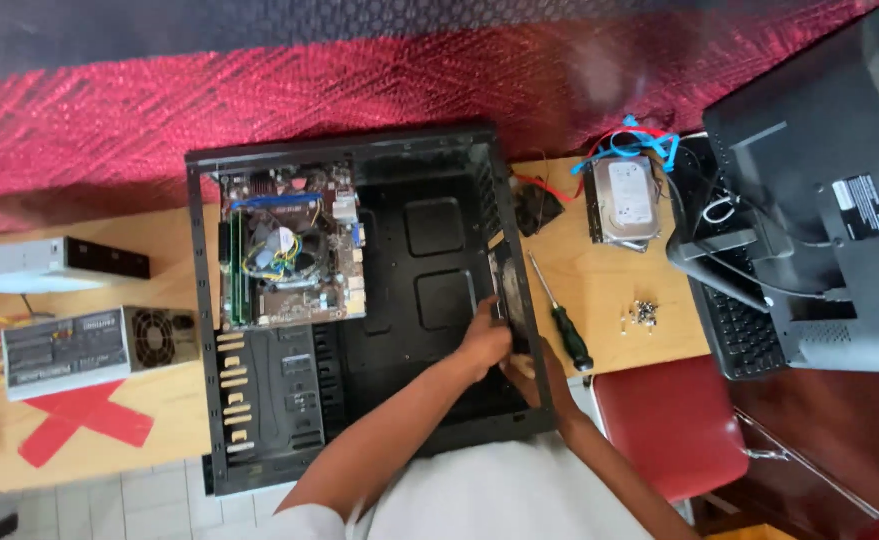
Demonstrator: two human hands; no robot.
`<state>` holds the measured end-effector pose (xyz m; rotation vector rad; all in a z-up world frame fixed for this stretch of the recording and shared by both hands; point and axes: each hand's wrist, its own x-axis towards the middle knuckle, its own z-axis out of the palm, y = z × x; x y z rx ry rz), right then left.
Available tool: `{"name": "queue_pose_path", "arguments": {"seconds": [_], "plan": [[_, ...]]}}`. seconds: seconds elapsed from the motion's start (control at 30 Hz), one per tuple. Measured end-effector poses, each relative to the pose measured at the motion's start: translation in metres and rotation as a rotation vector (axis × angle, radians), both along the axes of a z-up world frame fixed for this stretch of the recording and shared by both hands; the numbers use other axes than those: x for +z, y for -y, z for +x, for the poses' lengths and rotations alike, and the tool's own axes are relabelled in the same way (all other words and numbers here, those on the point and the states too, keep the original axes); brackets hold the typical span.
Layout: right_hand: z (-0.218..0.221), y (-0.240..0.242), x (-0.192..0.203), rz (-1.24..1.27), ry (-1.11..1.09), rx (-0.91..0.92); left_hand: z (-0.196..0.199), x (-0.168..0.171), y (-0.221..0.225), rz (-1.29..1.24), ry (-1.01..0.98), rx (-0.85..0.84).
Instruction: Installing a CPU fan onto a motherboard and then mounting the motherboard into a computer case.
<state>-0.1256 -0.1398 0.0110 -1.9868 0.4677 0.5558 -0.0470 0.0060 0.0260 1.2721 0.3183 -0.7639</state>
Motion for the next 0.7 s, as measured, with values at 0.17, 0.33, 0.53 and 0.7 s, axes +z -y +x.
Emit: {"name": "queue_pose_path", "arguments": {"seconds": [0.17, 0.33, 0.53, 0.7], "plan": [[0.015, -0.013, 0.062, -0.141, 0.034, -0.028, 0.01, -0.01, -0.006, -0.018, -0.057, -0.014], [0.013, 0.009, 0.038, -0.079, 0.195, 0.031, 0.025, 0.0, -0.011, -0.125, 0.064, -0.089], [0.027, 0.045, 0.012, -0.069, 0.393, 0.228, 0.031, 0.03, -0.019, -0.095, 0.102, -0.108], [0.037, 0.042, 0.052, 0.056, 0.537, -0.244, -0.009, 0.155, -0.072, -0.17, 0.364, 0.199]]}}
